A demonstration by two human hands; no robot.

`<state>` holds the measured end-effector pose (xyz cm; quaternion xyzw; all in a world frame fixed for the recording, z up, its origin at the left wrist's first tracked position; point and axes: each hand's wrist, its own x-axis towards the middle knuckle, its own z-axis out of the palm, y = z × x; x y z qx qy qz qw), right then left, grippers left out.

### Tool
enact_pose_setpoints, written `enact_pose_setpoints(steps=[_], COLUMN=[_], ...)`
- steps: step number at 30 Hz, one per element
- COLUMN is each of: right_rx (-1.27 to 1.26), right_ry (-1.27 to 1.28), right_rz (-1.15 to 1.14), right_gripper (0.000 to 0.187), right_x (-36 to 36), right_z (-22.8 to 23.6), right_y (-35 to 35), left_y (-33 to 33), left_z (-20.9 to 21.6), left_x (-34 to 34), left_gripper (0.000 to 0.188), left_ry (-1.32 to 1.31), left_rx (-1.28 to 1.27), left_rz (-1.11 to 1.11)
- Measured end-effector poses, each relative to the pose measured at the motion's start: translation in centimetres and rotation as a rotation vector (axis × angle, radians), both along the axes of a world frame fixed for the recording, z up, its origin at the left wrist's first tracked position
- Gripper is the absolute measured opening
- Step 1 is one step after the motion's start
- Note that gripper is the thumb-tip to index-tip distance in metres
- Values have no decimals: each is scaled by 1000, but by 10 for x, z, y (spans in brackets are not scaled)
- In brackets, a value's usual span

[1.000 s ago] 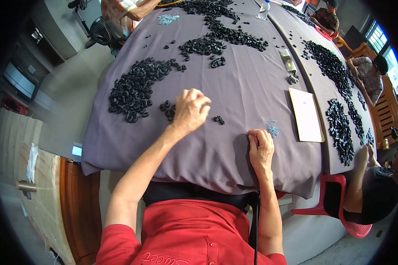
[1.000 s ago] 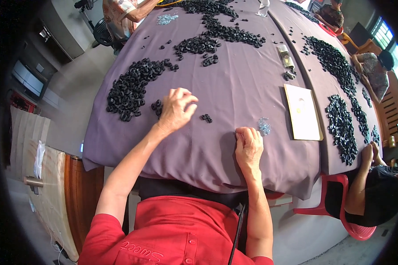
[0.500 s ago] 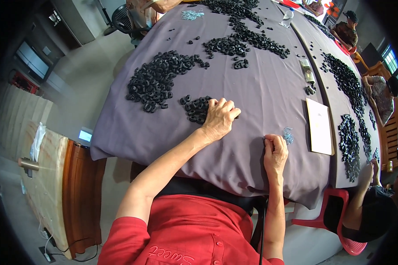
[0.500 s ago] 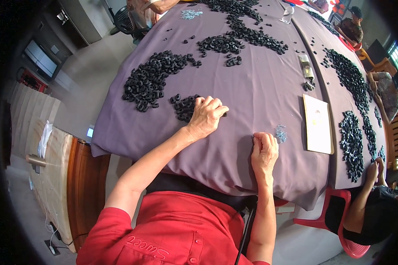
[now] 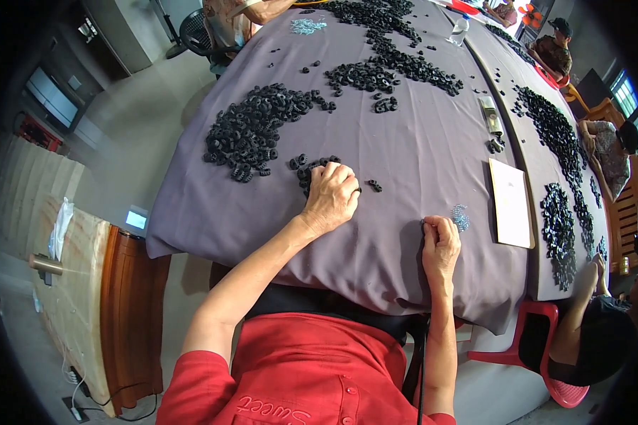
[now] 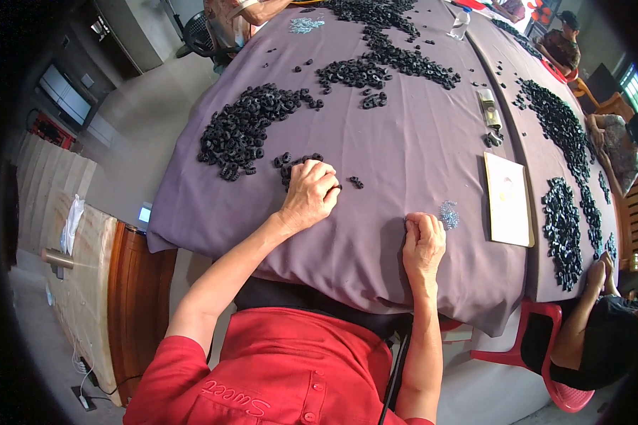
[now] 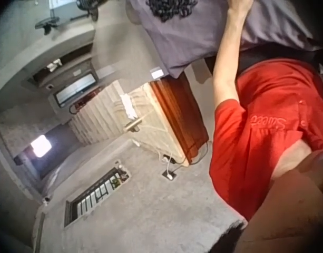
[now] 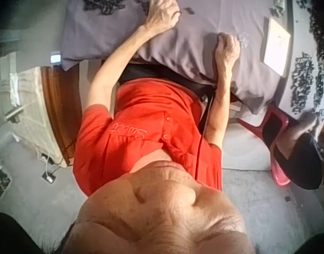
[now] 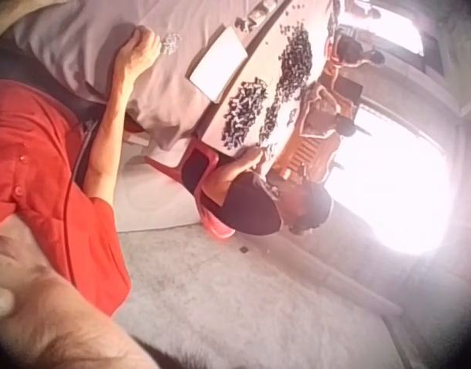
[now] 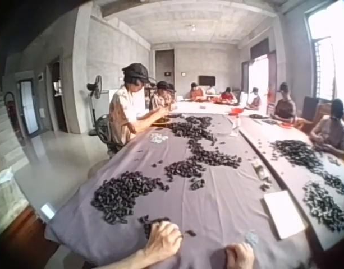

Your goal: The person picks up a black plastic cord lock and a small blue bead by hand, then inserts the bead into the cord lock. After assembling the two pieces, the person places the finished item onto the table and repeats the process.

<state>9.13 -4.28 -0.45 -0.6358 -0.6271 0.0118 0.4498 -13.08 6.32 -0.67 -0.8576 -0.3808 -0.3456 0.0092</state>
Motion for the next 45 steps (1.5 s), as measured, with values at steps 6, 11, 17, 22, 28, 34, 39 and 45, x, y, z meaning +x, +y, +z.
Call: enact_pose_setpoints(steps=[6,11,17,22,28,34,39,45], right_rx=[-44,-42,-54,-73,54,355,74,-269], right_ry=[40,41,77,106,657,994,644,603], right_rz=[-24,-14,-22,-29,-4,28,154,212], right_gripper=[8,8,7,7,7,13,12,8], right_x=[3,1,-1,3,20,71,18,-31], right_z=[2,1,3,1,20,108,86,26], right_y=[-3,1,0,-2,-7,10,-2,-11], left_y=[0,22,15,7,6,7,4,-15], left_z=[16,-10,-7,-2,-7,-4,1,13], left_x=[-27,-62,-50,-44,-45,-48,-42,-22], left_gripper=[27,53,43,20,18,18,21,29], left_ry=[-180,-208,-156,-154,-149,-173,-143,15], left_rx=[14,-204,-222,-158,-108,-97,10,-45], left_rz=[66,218,69,41,62,39,32,23])
